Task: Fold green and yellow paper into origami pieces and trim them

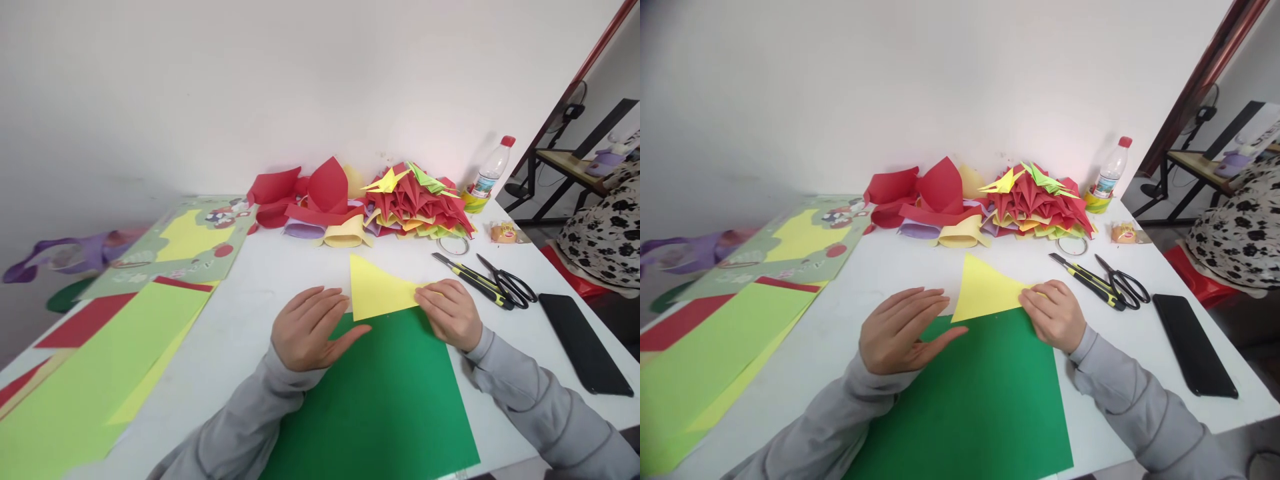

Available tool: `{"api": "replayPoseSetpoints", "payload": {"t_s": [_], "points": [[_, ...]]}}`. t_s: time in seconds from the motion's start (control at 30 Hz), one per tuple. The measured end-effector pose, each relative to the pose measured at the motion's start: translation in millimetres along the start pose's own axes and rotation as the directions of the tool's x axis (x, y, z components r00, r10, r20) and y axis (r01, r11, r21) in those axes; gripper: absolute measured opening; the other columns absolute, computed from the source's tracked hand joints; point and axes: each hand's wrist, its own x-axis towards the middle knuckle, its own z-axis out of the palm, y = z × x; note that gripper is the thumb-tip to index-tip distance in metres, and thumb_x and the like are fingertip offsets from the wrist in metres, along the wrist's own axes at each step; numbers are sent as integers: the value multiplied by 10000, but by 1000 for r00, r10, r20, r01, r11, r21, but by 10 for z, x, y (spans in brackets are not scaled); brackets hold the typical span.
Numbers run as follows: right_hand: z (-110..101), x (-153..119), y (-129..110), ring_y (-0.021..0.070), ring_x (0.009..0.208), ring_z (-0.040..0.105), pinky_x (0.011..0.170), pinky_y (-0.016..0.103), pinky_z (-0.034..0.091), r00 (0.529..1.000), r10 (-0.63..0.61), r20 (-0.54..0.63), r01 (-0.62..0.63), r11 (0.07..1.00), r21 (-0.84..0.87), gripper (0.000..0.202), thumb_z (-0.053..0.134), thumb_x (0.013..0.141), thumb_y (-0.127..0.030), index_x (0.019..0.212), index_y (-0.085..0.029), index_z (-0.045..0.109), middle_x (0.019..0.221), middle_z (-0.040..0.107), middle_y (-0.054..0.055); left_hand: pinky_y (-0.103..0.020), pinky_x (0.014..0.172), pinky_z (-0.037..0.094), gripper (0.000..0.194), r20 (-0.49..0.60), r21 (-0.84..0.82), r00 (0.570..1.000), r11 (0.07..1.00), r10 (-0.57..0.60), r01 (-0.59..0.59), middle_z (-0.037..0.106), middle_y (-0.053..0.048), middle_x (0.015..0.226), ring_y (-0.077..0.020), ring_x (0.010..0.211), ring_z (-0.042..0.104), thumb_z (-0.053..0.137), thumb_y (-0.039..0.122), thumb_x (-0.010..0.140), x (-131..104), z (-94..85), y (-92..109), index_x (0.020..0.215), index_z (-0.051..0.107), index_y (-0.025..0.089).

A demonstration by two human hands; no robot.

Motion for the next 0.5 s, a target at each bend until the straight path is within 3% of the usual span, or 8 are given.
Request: {"api": "replayPoseSetpoints", "payload": {"t_s": [0.07,0.23,0.37,0.5], "points": [[-9,5,6,224,901,639,737,395,492,1000,-4,-9,4,1000,16,346,509,821,-40,1143,-137,590,988,719,107,-379,722,569,292,27,-39,1000,999,16,-15,750,-98,775,-247,764,720,714,340,758,-11,23,1,935,627,125],[-4,67,-55,231,898,635,742,399,499,999,-33,-10,34,998,44,303,555,815,-66,1114,-96,597,964,720,122,-337,770,556,154,35,-162,998,986,51,-45,764,-53,794,-187,791,719,612,83,811,-20,97,137,950,620,150],[42,126,-229,221,893,640,740,387,502,996,-86,22,85,995,61,221,606,841,-147,1055,-95,622,943,722,109,-327,741,552,107,29,-167,999,986,34,-29,764,-44,782,-179,758,719,589,71,820,0,134,351,879,625,153],[71,118,-336,214,931,637,766,377,511,983,-175,57,166,977,134,205,490,891,-82,1037,-75,632,980,714,121,-350,772,548,110,29,-229,999,973,36,-28,763,-48,791,-185,779,717,564,65,823,-14,153,444,848,625,153]]}}
